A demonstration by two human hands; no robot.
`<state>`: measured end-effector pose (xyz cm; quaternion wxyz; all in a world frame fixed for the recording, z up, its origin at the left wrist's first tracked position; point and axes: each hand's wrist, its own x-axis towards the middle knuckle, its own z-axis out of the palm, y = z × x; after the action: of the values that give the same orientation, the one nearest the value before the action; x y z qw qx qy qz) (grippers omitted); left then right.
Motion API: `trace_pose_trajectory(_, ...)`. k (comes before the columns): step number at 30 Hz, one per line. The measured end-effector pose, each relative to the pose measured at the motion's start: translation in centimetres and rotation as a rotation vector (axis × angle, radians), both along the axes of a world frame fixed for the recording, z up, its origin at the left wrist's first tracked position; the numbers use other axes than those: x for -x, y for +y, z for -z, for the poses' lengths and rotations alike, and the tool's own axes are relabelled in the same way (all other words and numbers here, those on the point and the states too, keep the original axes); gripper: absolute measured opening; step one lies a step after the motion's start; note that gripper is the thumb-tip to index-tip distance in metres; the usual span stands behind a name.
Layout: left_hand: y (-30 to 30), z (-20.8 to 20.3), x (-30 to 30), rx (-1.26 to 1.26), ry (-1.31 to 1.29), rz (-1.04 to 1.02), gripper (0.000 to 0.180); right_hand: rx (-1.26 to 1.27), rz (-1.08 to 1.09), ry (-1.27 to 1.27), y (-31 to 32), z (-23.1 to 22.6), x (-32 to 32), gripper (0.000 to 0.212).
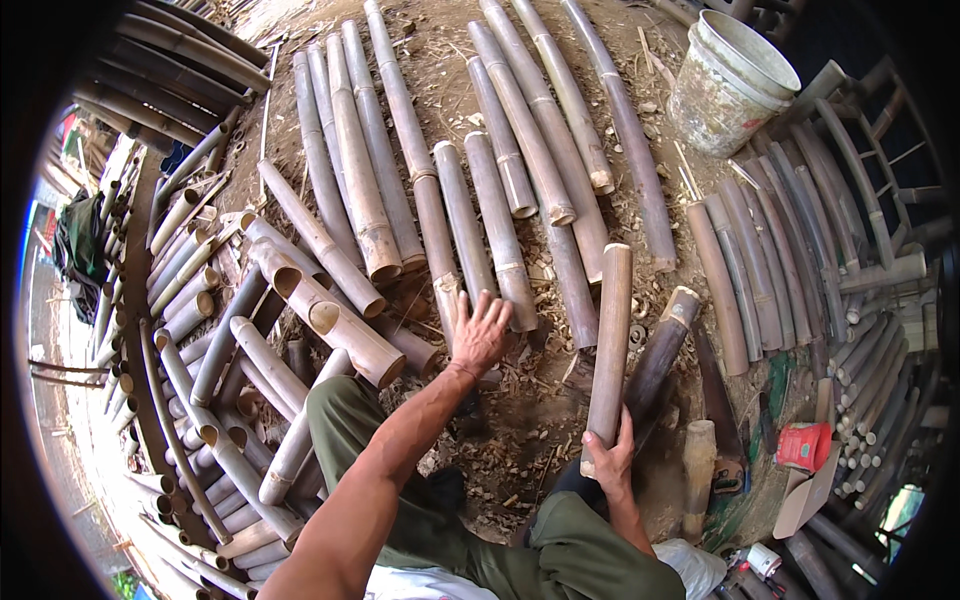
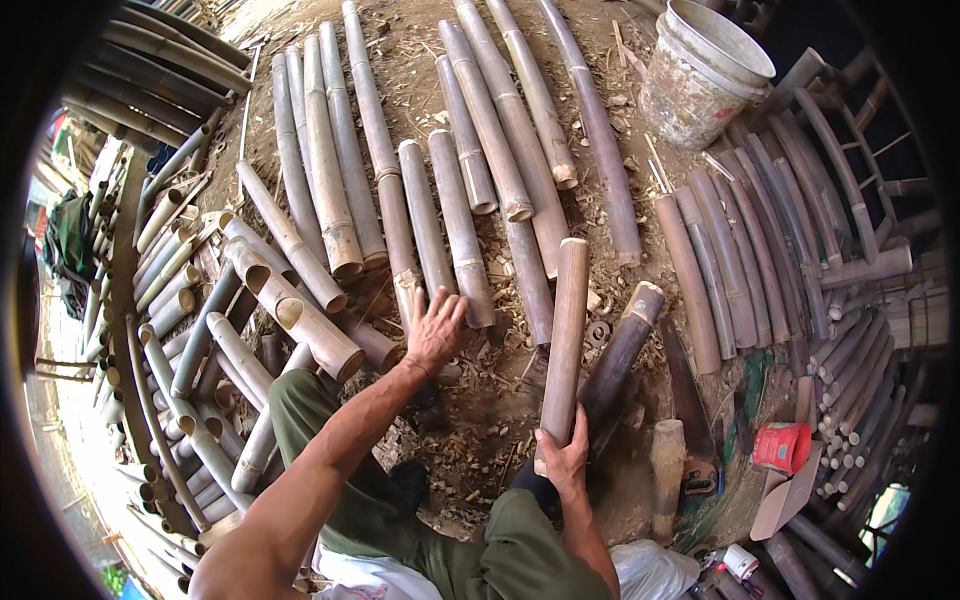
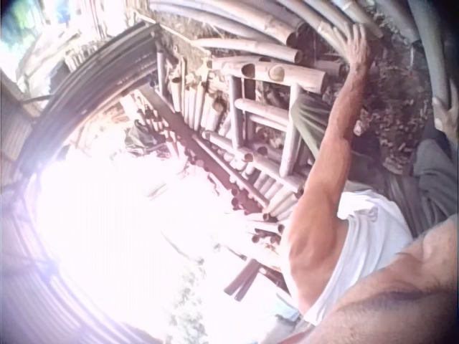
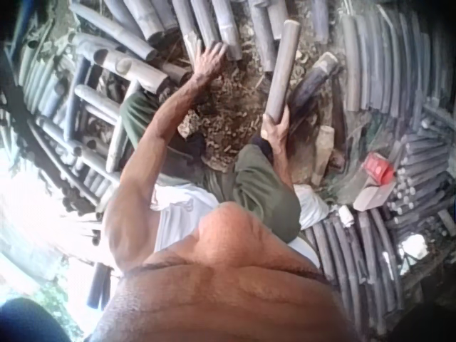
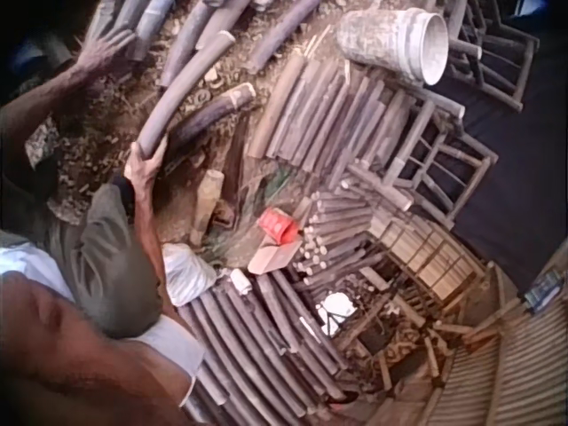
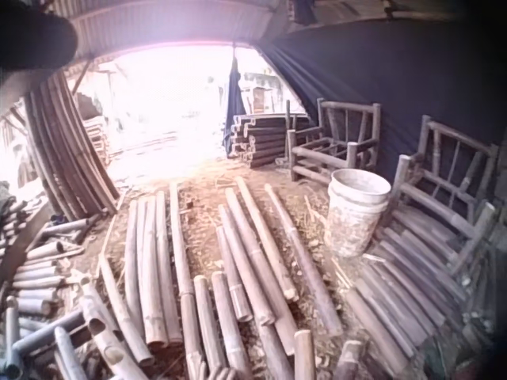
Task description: The person selects bamboo poles from a pile, measures them with a tape measure, and marks them with a knife. They then use a machete and a wooden block to split the bamboo poles into smaller sections.
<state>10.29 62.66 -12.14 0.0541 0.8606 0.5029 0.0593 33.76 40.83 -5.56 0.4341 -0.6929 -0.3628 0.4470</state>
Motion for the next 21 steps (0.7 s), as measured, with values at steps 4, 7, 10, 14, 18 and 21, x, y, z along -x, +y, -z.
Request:
trace_pose_trajectory(4,1.5,-0.3,-1.6,-0.051,-0.008,-0.194,0.044,0.037,0.147,0.050,-3.3,0.2,-1.5,0.079)
trace_pose_trajectory(7,3.2,0.1,-3.0,-0.034,0.055,-0.338,0.060,0.009,0.314,0.089,-5.4,-1.0,-2.1,0.080)
trace_pose_trajectory(10,4.1,-0.2,-5.4,0.021,0.177,-0.240,0.067,0.104,0.369,0.100,-7.1,-1.7,-3.3,0.082)
trace_pose_trajectory(14,0.5,-0.4,-10.5,0.350,-0.199,-0.301,0.053,0.128,0.357,0.160,-7.2,-2.7,-3.3,0.086)
trace_pose_trajectory(18,-6.9,-10.4,-14.6,0.497,-0.962,-0.152,0.046,0.077,0.278,-0.060,-11.3,0.4,-4.9,0.087)
trace_pose_trajectory(21,-10.0,-19.3,-9.1,0.892,-1.181,-0.008,0.038,0.134,0.164,0.093,-11.7,0.1,-5.4,0.091)
